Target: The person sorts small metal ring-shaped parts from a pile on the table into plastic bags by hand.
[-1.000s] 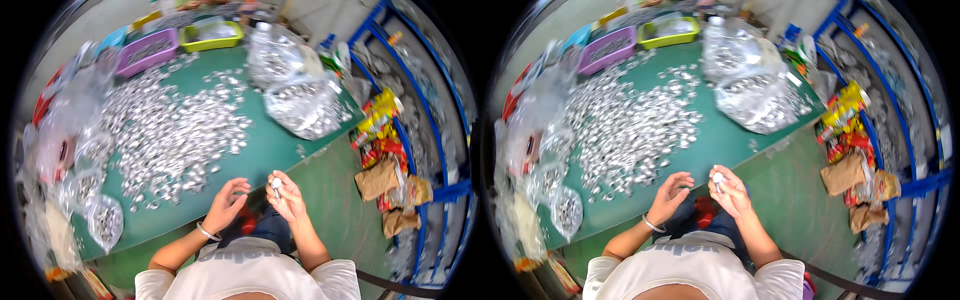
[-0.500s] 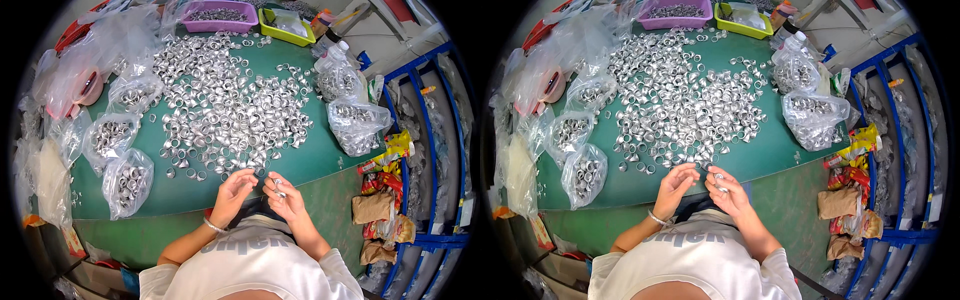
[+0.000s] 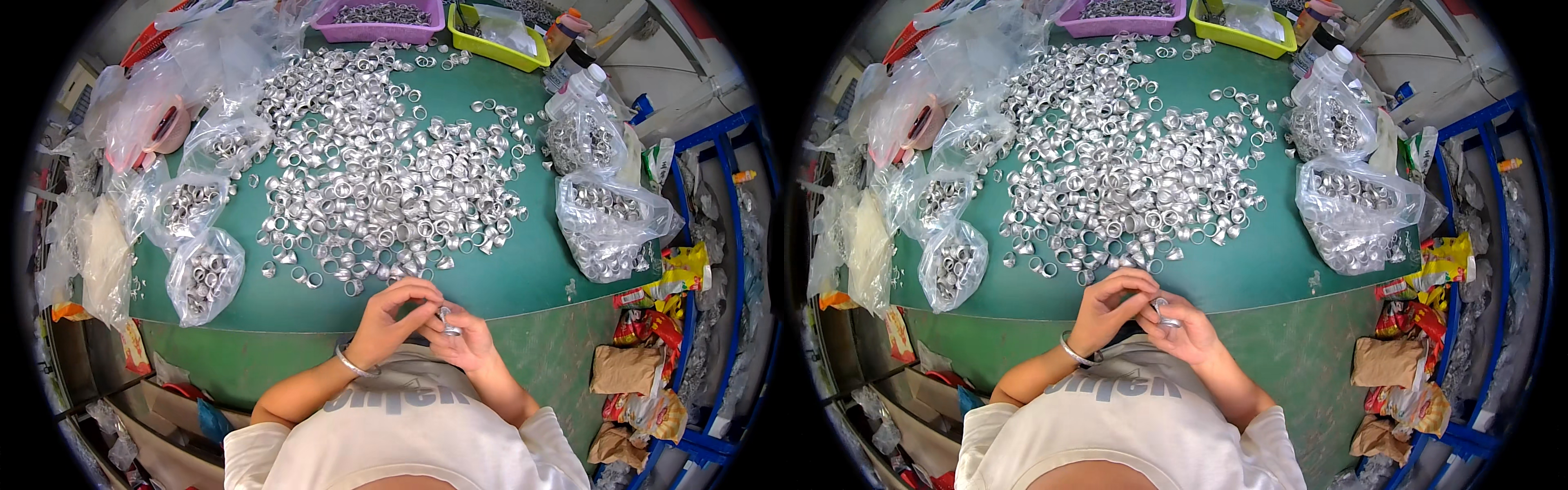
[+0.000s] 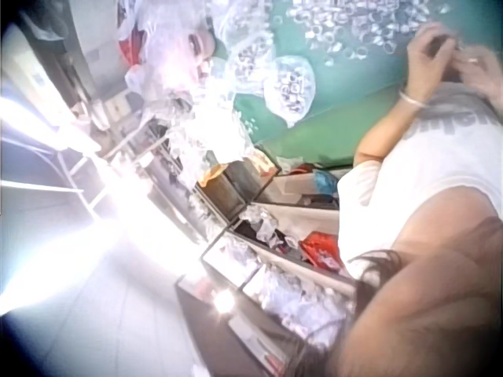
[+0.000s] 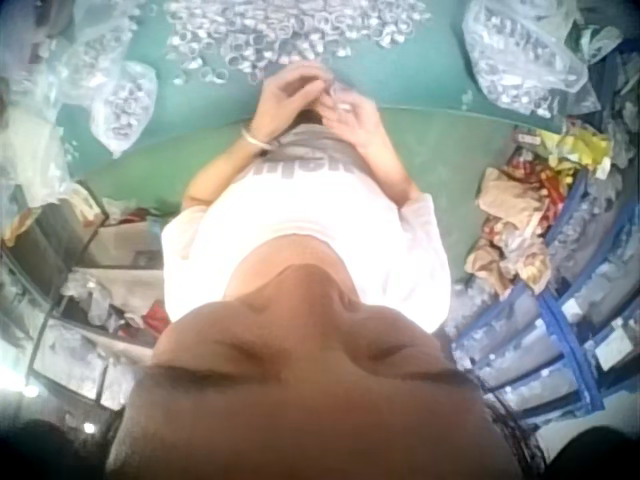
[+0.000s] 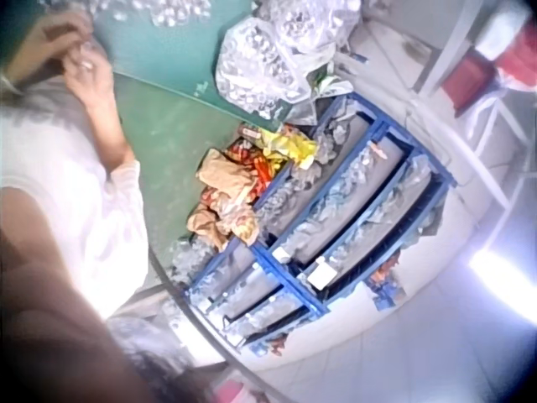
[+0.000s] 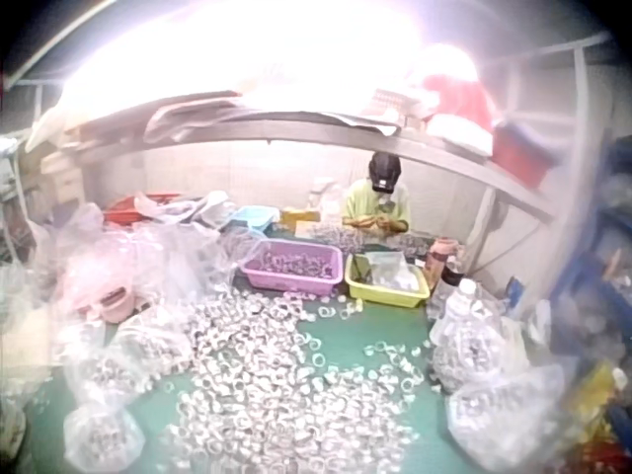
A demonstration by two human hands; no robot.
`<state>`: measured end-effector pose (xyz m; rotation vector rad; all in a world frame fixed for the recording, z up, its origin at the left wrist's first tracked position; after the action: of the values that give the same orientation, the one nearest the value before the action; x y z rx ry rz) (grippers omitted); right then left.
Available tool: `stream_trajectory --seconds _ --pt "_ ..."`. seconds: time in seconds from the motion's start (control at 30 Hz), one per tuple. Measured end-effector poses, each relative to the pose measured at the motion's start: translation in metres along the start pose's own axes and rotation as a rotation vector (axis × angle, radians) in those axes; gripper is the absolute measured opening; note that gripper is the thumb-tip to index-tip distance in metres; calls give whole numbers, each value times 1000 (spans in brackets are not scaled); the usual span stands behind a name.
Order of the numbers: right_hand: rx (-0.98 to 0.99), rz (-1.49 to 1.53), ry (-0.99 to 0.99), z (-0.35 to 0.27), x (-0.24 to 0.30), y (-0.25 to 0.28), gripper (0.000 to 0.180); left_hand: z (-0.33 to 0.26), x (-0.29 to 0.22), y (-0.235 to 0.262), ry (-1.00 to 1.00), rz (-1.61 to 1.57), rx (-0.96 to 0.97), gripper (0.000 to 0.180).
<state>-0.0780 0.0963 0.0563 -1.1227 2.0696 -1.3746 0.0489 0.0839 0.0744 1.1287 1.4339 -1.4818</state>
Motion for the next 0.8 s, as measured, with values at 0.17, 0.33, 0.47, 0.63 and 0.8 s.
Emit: stream_trajectory --seconds 0.17,0.33,0.47,0.63,0.8 --pt "-270 -479 382 -36 54 38 19 0 3 -10 -317 862 -128 28" --pt "-745 -1624 1183 -45 110 26 23 30 27 -44 -468 1310 -166 30" --pt "-779 -2159 1171 -15 114 11 29 49 50 -45 -421 1372 -153 23" --pt "-522 -1562 1203 -18 135 31 20 46 45 -34 -143 570 -197 19" --pt "-199 -300 424 -33 110 59 21 25 61 -47 534 -327 -92 22"
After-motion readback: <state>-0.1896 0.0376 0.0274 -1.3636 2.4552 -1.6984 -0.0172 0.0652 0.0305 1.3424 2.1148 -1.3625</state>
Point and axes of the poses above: each hand's wrist, its own z-axis towards the middle knuckle, its own y-axis out of the back of the hand, x = y × z, the point moved 4 cm from there along z, towards the middle knuckle, and after that the axes turned 8 degrees about -x, right-handed, at the moved point
